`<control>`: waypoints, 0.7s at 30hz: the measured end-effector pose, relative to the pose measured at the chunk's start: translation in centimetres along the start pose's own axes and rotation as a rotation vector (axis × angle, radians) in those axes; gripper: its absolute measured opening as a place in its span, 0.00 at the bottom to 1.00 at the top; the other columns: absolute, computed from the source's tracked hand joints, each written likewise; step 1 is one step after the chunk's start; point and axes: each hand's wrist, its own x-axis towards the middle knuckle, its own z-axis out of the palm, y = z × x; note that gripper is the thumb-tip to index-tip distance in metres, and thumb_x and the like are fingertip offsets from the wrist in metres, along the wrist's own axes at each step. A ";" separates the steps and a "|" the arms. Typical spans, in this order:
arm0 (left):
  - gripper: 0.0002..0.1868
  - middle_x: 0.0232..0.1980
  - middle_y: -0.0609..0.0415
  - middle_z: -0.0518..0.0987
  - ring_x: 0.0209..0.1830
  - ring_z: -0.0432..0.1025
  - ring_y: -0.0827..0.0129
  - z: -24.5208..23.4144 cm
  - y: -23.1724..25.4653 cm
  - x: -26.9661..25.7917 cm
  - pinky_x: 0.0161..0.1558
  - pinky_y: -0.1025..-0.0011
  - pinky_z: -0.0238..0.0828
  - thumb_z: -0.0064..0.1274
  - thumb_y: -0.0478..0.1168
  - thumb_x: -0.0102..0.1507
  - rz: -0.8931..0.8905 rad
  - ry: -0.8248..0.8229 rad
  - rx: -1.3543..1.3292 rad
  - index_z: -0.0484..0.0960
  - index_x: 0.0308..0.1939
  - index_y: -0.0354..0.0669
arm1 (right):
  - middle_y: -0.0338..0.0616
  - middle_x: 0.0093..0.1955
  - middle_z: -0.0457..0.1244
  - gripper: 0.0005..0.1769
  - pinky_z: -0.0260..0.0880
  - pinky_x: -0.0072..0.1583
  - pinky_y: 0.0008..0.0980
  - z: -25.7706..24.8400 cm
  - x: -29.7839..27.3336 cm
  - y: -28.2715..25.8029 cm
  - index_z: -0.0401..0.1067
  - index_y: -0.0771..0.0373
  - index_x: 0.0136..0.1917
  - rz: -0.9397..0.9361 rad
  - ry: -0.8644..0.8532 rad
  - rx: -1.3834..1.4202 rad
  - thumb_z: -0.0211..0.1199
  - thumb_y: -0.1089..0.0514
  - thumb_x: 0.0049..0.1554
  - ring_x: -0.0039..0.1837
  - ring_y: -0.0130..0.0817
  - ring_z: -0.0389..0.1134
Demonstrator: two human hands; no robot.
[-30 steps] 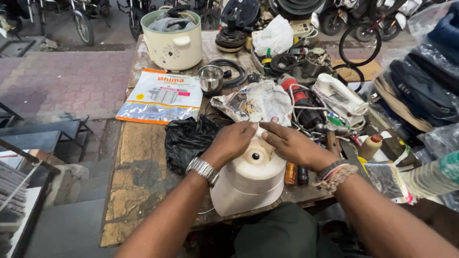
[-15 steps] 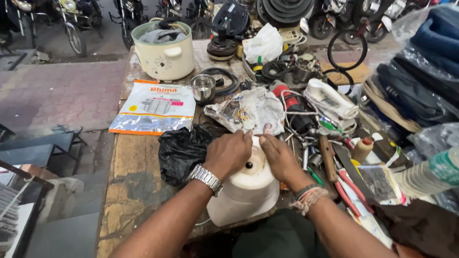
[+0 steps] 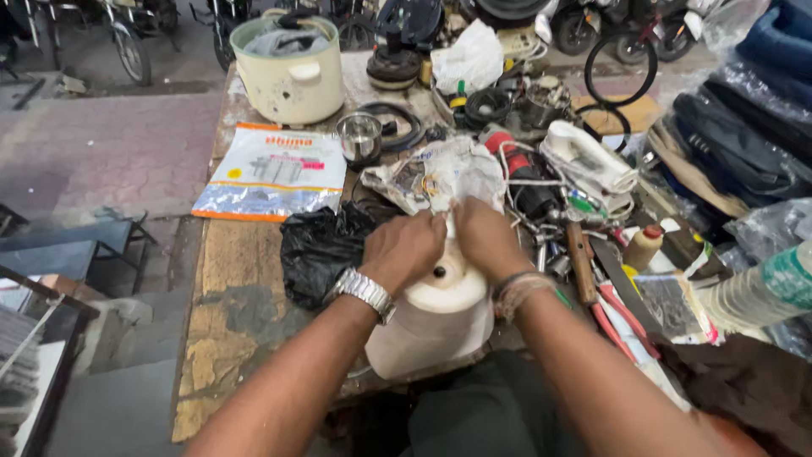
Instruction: The person disassembles the outer casing of a white blender by removing screws with a screwdriver, lifting off the top plastic housing, and setting pieces aside on the workbench.
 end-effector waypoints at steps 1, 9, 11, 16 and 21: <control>0.27 0.45 0.35 0.83 0.47 0.77 0.38 0.3 0.0 0.0 0.52 0.45 0.71 0.31 0.56 0.69 -0.004 0.004 -0.002 0.83 0.46 0.43 | 0.69 0.55 0.66 0.27 0.68 0.59 0.49 1.3 -1.0 0.4 0.64 0.69 0.68 0.135 -0.058 0.006 0.51 0.46 0.66 0.58 0.61 0.69; 0.23 0.46 0.37 0.82 0.47 0.76 0.40 -0.9 0.5 -0.6 0.49 0.45 0.70 0.36 0.55 0.70 0.014 0.034 0.013 0.79 0.49 0.42 | 0.58 0.57 0.68 0.25 0.68 0.59 0.40 2.0 -4.1 3.9 0.69 0.69 0.67 0.234 0.027 0.539 0.50 0.47 0.68 0.58 0.46 0.69; 0.22 0.48 0.42 0.82 0.52 0.75 0.46 -1.2 0.6 -1.8 0.52 0.47 0.70 0.37 0.55 0.70 0.167 0.116 0.064 0.81 0.48 0.45 | 0.50 0.57 0.68 0.25 0.71 0.57 0.36 2.3 -7.6 4.9 0.68 0.70 0.65 0.517 0.247 0.982 0.49 0.48 0.67 0.55 0.37 0.70; 0.37 0.63 0.43 0.77 0.68 0.66 0.50 -1.9 1.4 -3.7 0.61 0.45 0.67 0.49 0.69 0.60 0.378 0.021 0.130 0.78 0.61 0.45 | 0.47 0.54 0.58 0.26 0.68 0.64 0.52 2.2 -18.4 5.8 0.58 0.61 0.74 1.039 0.341 1.056 0.54 0.60 0.63 0.57 0.40 0.60; 0.65 0.81 0.36 0.46 0.82 0.41 0.41 -1.9 1.8 -4.8 0.62 0.27 0.53 0.58 0.74 0.50 0.338 -0.193 0.230 0.52 0.78 0.36 | 0.57 0.73 0.61 0.33 0.61 0.69 0.65 2.1 -20.9 4.5 0.60 0.71 0.74 1.187 0.005 1.380 0.54 0.53 0.59 0.73 0.54 0.61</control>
